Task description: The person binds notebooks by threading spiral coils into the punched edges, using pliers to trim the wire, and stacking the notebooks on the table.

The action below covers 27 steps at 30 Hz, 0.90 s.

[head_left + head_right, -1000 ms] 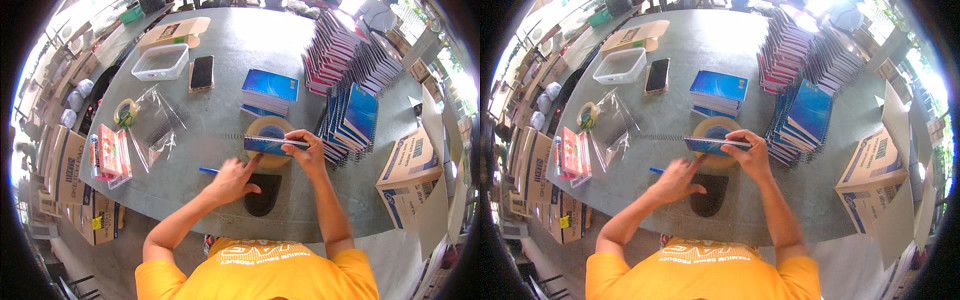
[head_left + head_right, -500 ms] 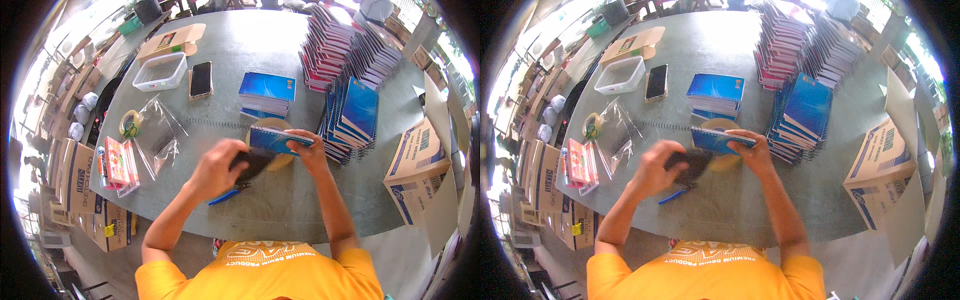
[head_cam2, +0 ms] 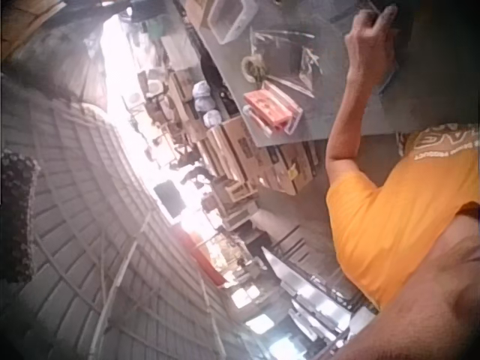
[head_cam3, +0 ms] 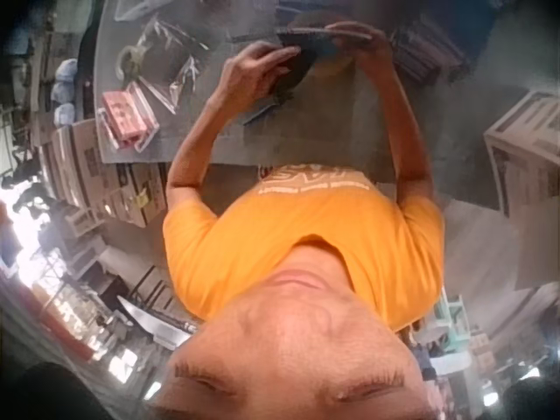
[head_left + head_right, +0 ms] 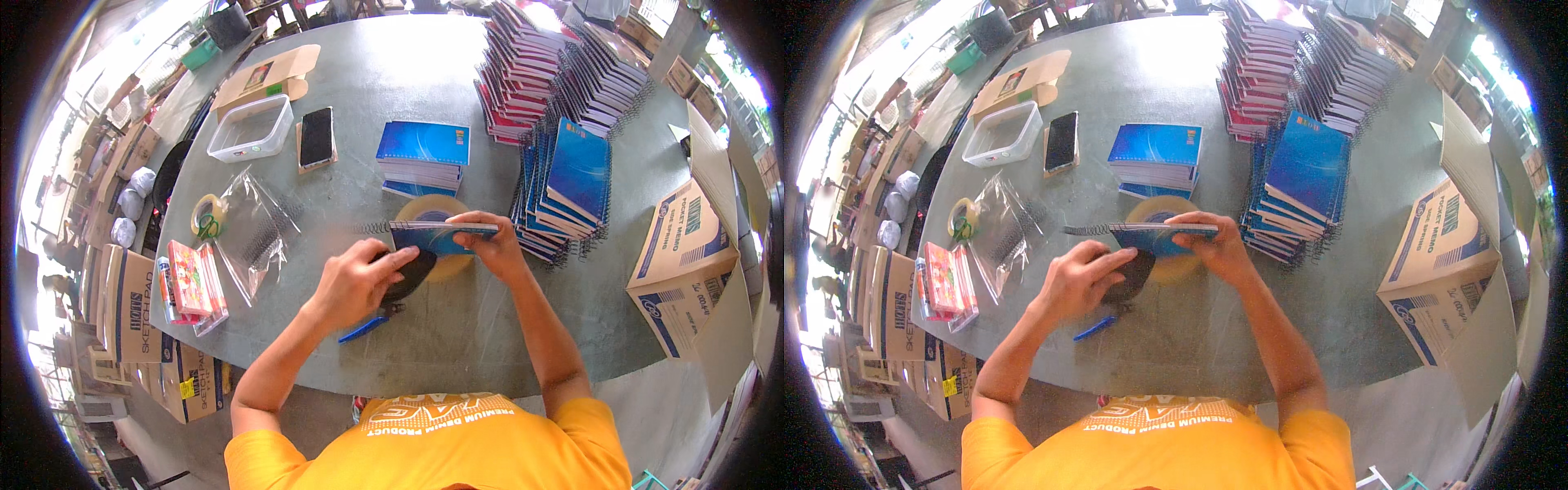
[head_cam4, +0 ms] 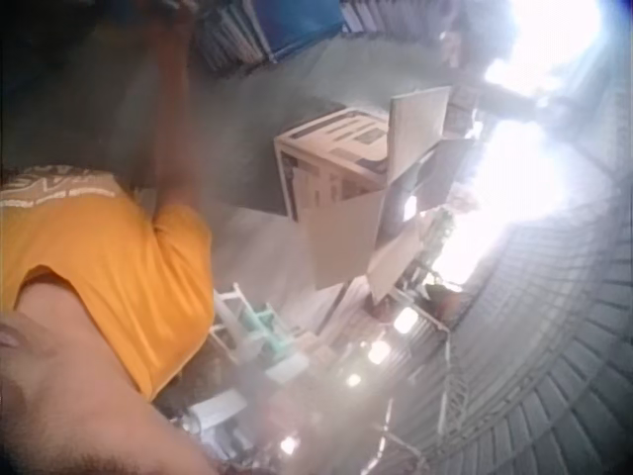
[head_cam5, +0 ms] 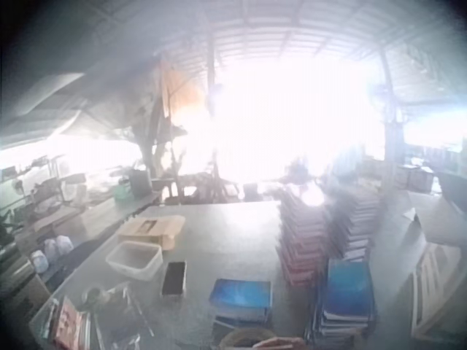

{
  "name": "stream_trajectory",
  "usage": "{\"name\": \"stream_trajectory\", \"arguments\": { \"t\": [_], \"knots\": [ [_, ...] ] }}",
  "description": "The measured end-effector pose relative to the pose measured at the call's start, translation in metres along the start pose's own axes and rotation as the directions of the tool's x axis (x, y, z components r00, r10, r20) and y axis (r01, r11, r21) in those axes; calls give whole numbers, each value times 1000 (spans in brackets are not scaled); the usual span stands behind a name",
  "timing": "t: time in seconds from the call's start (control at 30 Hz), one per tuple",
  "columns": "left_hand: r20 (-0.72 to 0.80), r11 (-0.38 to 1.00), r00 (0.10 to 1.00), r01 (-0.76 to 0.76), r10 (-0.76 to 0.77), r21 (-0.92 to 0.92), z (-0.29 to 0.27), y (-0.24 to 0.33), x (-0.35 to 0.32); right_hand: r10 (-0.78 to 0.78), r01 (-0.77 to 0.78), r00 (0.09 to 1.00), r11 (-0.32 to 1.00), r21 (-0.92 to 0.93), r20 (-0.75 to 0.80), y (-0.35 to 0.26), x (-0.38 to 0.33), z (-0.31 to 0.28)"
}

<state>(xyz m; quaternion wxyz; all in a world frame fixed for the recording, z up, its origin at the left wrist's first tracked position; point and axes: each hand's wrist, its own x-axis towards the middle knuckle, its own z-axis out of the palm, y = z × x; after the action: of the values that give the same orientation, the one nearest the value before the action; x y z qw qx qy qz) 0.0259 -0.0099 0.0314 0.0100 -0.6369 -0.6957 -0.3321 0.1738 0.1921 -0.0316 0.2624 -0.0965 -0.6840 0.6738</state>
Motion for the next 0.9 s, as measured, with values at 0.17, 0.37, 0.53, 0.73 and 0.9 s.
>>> {"name": "stream_trajectory", "arguments": {
  "t": [0.17, 0.37, 0.53, 0.73, 0.9],
  "knots": [
    [4, 995, 996, 86, -86, -48, 3, 16, 1, 25, -25, 1000, 999, -47, 4, 2, -1, -5],
    [-43, 877, 969, -239, 244, -417, -37, 79, 42, 85, -85, 996, 996, 3, 38, -4, 0, -3],
    [-31, 257, 732, -278, 681, -925, -73, 126, 79, 87, -84, 996, 993, -86, 34, -3, -8, -6],
    [-4, 205, 811, -153, 585, -967, -80, 146, 80, 78, -79, 997, 995, -61, -9, -9, -8, -1],
    [19, 392, 757, -316, 653, -864, -57, 131, 73, 69, -68, 998, 997, -42, 13, -4, -6, 4]
  ]
}}
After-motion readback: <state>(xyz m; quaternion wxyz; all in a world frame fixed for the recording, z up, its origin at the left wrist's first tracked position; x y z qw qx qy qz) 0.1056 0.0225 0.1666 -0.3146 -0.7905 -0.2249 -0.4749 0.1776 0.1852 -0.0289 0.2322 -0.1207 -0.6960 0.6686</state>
